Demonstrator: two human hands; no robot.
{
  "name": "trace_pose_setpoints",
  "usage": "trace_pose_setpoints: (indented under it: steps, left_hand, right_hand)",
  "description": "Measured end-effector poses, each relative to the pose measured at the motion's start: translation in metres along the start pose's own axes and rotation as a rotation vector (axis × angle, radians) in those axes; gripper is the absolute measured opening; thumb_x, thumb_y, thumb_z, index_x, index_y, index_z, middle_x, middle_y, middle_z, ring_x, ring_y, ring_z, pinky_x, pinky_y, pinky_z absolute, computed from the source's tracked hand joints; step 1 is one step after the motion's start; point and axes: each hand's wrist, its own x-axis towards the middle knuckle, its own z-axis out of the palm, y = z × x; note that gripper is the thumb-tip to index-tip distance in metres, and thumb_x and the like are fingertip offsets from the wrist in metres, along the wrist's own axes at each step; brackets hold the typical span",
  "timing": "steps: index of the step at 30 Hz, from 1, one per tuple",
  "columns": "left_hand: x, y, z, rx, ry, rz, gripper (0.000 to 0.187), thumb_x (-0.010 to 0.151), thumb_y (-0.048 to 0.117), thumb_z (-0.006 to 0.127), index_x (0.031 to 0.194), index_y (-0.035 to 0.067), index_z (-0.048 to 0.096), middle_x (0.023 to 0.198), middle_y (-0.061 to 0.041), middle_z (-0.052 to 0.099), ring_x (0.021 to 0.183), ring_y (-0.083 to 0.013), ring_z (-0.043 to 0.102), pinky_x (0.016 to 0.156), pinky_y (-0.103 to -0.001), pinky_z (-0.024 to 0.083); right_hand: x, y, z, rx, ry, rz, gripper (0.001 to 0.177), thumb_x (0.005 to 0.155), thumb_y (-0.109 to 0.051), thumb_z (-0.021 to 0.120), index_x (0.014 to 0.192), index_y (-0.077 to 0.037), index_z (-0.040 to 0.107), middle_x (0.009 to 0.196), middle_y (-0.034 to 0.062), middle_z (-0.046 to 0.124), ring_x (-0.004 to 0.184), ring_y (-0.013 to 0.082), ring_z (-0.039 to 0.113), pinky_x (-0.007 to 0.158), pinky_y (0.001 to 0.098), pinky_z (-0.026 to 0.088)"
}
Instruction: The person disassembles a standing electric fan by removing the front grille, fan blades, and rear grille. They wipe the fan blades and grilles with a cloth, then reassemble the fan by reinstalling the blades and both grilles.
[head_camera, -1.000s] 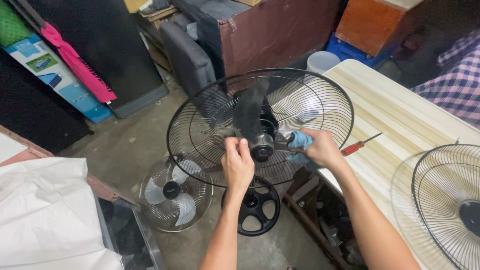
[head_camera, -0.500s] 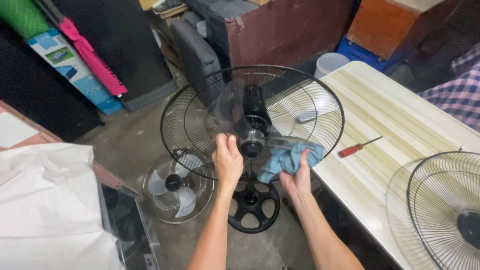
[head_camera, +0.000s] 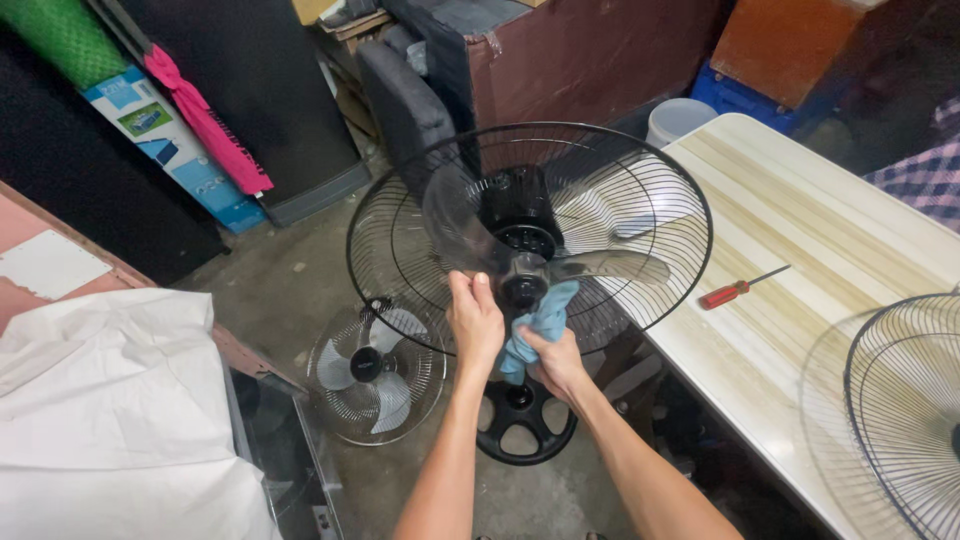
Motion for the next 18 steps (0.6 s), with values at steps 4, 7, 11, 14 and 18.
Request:
trace_pose_setpoints:
  steps: [4, 7, 11, 14, 18]
  left_hand:
    - [0.002, -0.005, 0.002, -0.012, 0.002, -0.003, 0.023, 0.104, 0.026, 0.051, 0.101, 0.003, 0.051, 0.083, -0.025, 0.067, 0.08, -0.0469, 0.067, 0.069, -0.055, 0.049]
    - [0.001, -0.012, 0.001, -0.061, -0.032, 0.004, 0.025, 0.104, 0.027, 0.051, 0.1, 0.003, 0.05, 0.082, -0.023, 0.067, 0.076, -0.0449, 0.068, 0.069, -0.054, 0.05]
    - [0.005, -0.023, -0.004, 0.0, -0.081, -0.019, 0.025, 0.105, 0.027, 0.052, 0.1, 0.003, 0.051, 0.081, -0.023, 0.069, 0.077, -0.0414, 0.069, 0.068, -0.052, 0.05]
    - [0.002, -0.029, 0.0, -0.112, -0.125, -0.076, 0.026, 0.106, 0.027, 0.052, 0.101, 0.001, 0.052, 0.084, -0.019, 0.071, 0.076, -0.0317, 0.073, 0.07, -0.045, 0.056]
    - [0.002, -0.03, 0.005, -0.281, -0.171, -0.165, 0.026, 0.104, 0.027, 0.051, 0.108, 0.001, 0.053, 0.091, -0.014, 0.073, 0.082, -0.0228, 0.076, 0.073, -0.037, 0.062]
  right_hand:
    - [0.005, 0.006, 0.016, -0.147, 0.039, -0.047, 0.019, 0.087, -0.003, 0.075, 0.106, 0.0, 0.072, 0.1, 0.0076, 0.076, 0.085, 0.0174, 0.071, 0.076, 0.0352, 0.058]
    - [0.002, 0.018, 0.023, -0.373, 0.041, -0.021, 0.02, 0.084, -0.001, 0.078, 0.103, 0.002, 0.073, 0.097, 0.0087, 0.076, 0.083, 0.0173, 0.07, 0.075, 0.0345, 0.057]
    - [-0.002, 0.008, 0.035, -0.46, 0.162, -0.147, 0.016, 0.083, 0.001, 0.081, 0.095, 0.007, 0.073, 0.091, 0.0113, 0.074, 0.077, 0.0175, 0.067, 0.069, 0.0366, 0.056]
    - [0.004, -0.026, 0.031, 0.0, 0.21, -0.219, 0.024, 0.072, 0.001, 0.078, 0.095, -0.004, 0.073, 0.09, 0.0061, 0.076, 0.075, 0.0176, 0.071, 0.066, 0.0352, 0.056]
    - [0.0, -0.024, 0.027, -0.364, 0.173, -0.225, 0.024, 0.074, -0.007, 0.082, 0.096, -0.001, 0.075, 0.09, 0.0069, 0.076, 0.077, 0.0162, 0.069, 0.071, 0.0352, 0.057]
